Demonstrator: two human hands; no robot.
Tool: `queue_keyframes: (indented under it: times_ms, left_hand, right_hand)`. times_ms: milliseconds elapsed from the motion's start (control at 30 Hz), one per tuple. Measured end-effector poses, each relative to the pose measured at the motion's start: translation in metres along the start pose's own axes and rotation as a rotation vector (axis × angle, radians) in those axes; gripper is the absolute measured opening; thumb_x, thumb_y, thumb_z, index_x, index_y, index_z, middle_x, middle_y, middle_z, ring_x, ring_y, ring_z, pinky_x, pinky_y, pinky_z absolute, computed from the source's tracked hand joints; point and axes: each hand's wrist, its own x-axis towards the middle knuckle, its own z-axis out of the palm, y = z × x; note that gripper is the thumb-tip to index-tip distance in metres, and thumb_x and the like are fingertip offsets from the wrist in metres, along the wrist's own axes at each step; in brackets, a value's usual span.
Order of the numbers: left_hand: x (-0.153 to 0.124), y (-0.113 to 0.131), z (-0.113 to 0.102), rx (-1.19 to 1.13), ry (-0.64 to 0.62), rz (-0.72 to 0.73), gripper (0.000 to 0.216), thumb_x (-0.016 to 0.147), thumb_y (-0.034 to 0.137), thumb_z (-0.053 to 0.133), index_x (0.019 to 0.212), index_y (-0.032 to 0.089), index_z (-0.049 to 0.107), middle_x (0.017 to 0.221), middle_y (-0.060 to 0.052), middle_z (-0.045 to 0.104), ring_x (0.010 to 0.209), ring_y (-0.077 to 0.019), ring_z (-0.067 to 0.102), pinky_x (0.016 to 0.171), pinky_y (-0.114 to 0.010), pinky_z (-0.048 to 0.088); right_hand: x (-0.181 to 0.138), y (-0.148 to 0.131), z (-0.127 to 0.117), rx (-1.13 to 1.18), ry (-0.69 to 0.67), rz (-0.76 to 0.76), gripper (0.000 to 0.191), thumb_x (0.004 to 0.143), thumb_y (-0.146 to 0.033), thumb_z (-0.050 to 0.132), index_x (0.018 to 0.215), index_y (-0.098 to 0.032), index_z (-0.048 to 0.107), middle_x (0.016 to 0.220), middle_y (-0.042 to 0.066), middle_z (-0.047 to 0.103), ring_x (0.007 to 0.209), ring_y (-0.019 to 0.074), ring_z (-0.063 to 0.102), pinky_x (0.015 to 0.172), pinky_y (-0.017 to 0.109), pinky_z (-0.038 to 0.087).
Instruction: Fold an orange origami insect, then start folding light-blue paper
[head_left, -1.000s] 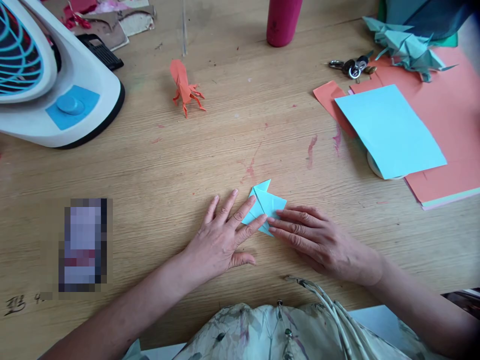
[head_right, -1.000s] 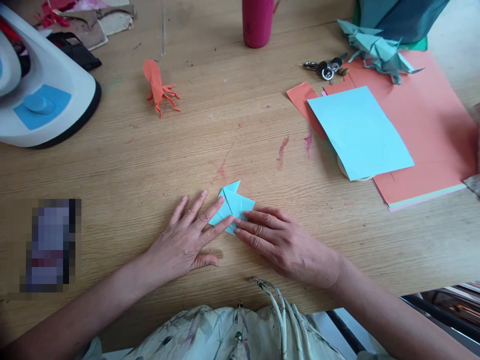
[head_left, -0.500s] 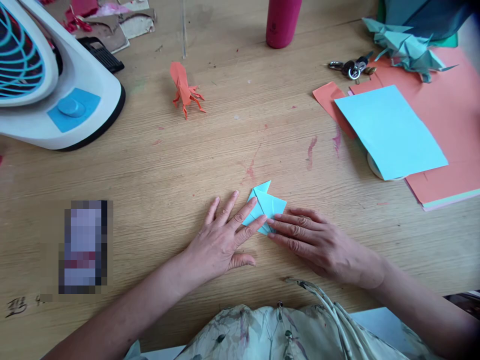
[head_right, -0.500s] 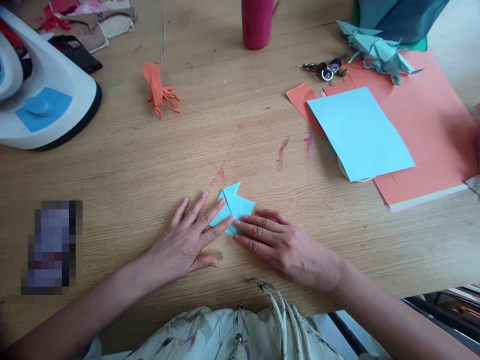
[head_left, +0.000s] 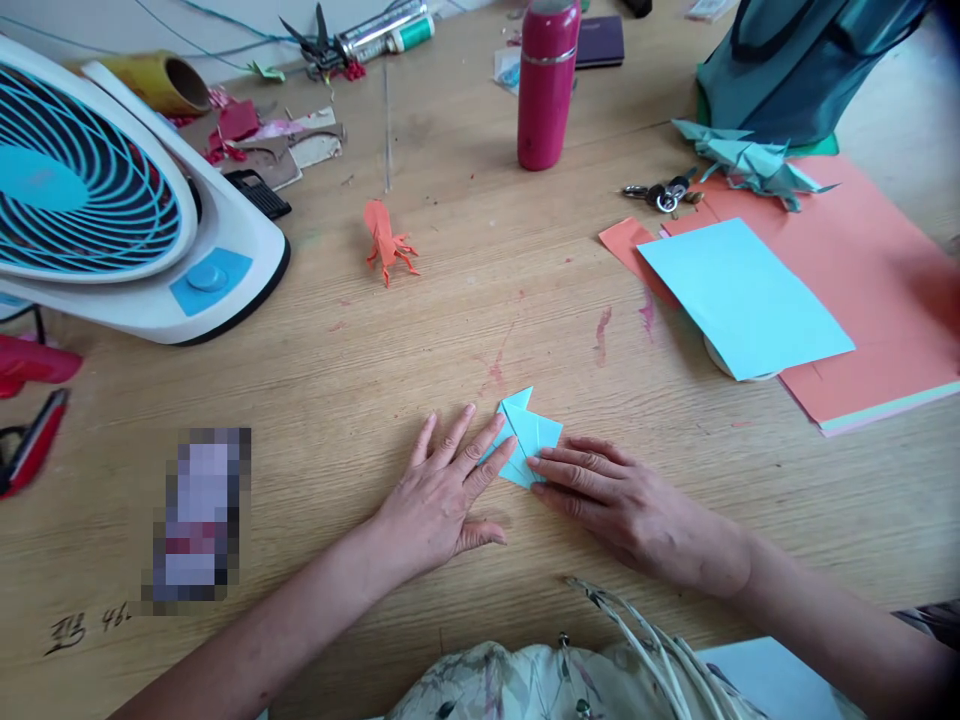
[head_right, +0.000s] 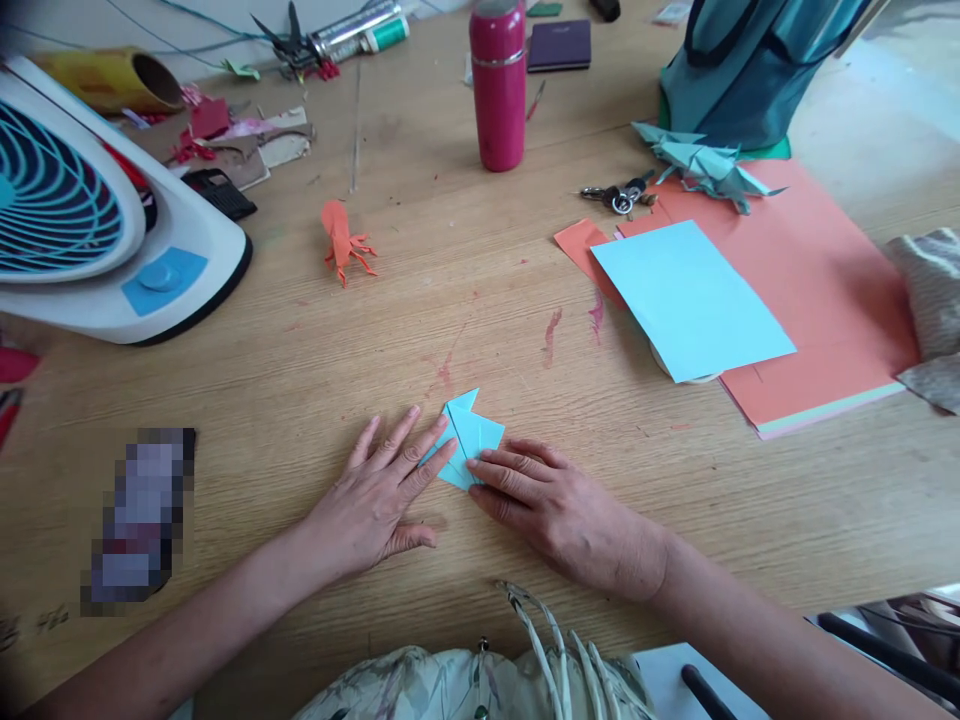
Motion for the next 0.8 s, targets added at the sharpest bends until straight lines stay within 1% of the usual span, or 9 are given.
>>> queue_keyframes:
  times_ms: [100,167,233,300,400,500,633,800]
  left_hand:
    - [0.006,-0.004,0.001,0.006,0.018,0.032,0.092,0.091,0.077,0.028,0.16,0.017,0.023,0.167,-0.01,0.027,0.154,-0.0369,0.01,0.121,-0.06,0.0]
    - [0.01,-0.005,0.002,-0.007,0.015,0.055,0.091,0.092,0.076,0.023,0.16,0.015,0.024,0.167,-0.01,0.027,0.155,-0.0351,0.011,0.122,-0.058,-0.002]
    - [0.013,-0.006,0.003,-0.025,0.006,0.058,0.092,0.093,0.076,0.021,0.159,0.013,0.025,0.168,-0.011,0.023,0.154,-0.035,0.012,0.122,-0.057,0.0]
    - [0.014,-0.006,0.004,-0.042,0.0,0.049,0.093,0.092,0.076,0.021,0.159,0.012,0.025,0.168,-0.011,0.02,0.155,-0.0371,0.01,0.122,-0.057,0.004]
    - [0.013,-0.006,0.005,-0.07,0.001,0.042,0.092,0.091,0.077,0.022,0.16,0.015,0.026,0.169,-0.011,0.019,0.154,-0.0408,0.008,0.12,-0.06,0.009]
    - [0.013,-0.007,0.005,-0.094,0.002,0.029,0.09,0.091,0.077,0.023,0.16,0.019,0.025,0.169,-0.013,0.018,0.154,-0.0408,0.009,0.119,-0.06,0.014]
    - [0.013,-0.008,0.005,-0.118,-0.003,0.017,0.087,0.092,0.075,0.027,0.161,0.023,0.024,0.169,-0.013,0.016,0.155,-0.0397,0.009,0.119,-0.061,0.016]
    - [0.013,-0.008,0.007,-0.133,-0.009,-0.003,0.086,0.092,0.075,0.03,0.161,0.025,0.023,0.169,-0.014,0.016,0.155,-0.0404,0.011,0.12,-0.061,0.015]
  right_hand:
    - [0.0,0.001,0.0,0.016,0.009,-0.003,0.041,0.104,-0.015,0.041,0.143,-0.009,0.053,0.149,0.017,0.055,0.141,0.0275,0.048,0.119,0.053,0.037]
    - [0.0,0.001,0.0,0.017,0.006,0.0,0.041,0.105,-0.015,0.041,0.143,-0.01,0.053,0.15,0.017,0.054,0.141,0.0273,0.047,0.12,0.052,0.036]
    - [0.0,0.001,0.0,0.013,-0.005,-0.003,0.041,0.105,-0.016,0.039,0.144,-0.01,0.052,0.151,0.016,0.053,0.142,0.0275,0.046,0.12,0.052,0.036]
    - [0.001,0.001,0.0,0.006,-0.011,-0.004,0.042,0.105,-0.016,0.038,0.144,-0.01,0.052,0.153,0.016,0.051,0.143,0.0279,0.045,0.119,0.052,0.036]
    - [0.001,0.0,-0.001,0.006,-0.016,0.001,0.042,0.106,-0.017,0.038,0.145,-0.01,0.051,0.152,0.017,0.052,0.144,0.0284,0.044,0.119,0.053,0.036]
    - [0.001,0.0,-0.001,0.013,-0.025,-0.005,0.042,0.106,-0.019,0.038,0.144,-0.009,0.052,0.149,0.017,0.055,0.145,0.0286,0.042,0.119,0.053,0.035]
    - [0.001,-0.001,-0.002,0.025,-0.041,0.003,0.041,0.106,-0.019,0.039,0.144,-0.008,0.053,0.15,0.017,0.054,0.146,0.0286,0.041,0.12,0.052,0.033]
    - [0.001,-0.003,-0.002,0.028,-0.058,0.011,0.044,0.106,-0.02,0.039,0.148,-0.011,0.047,0.152,0.014,0.052,0.147,0.0282,0.04,0.12,0.054,0.033]
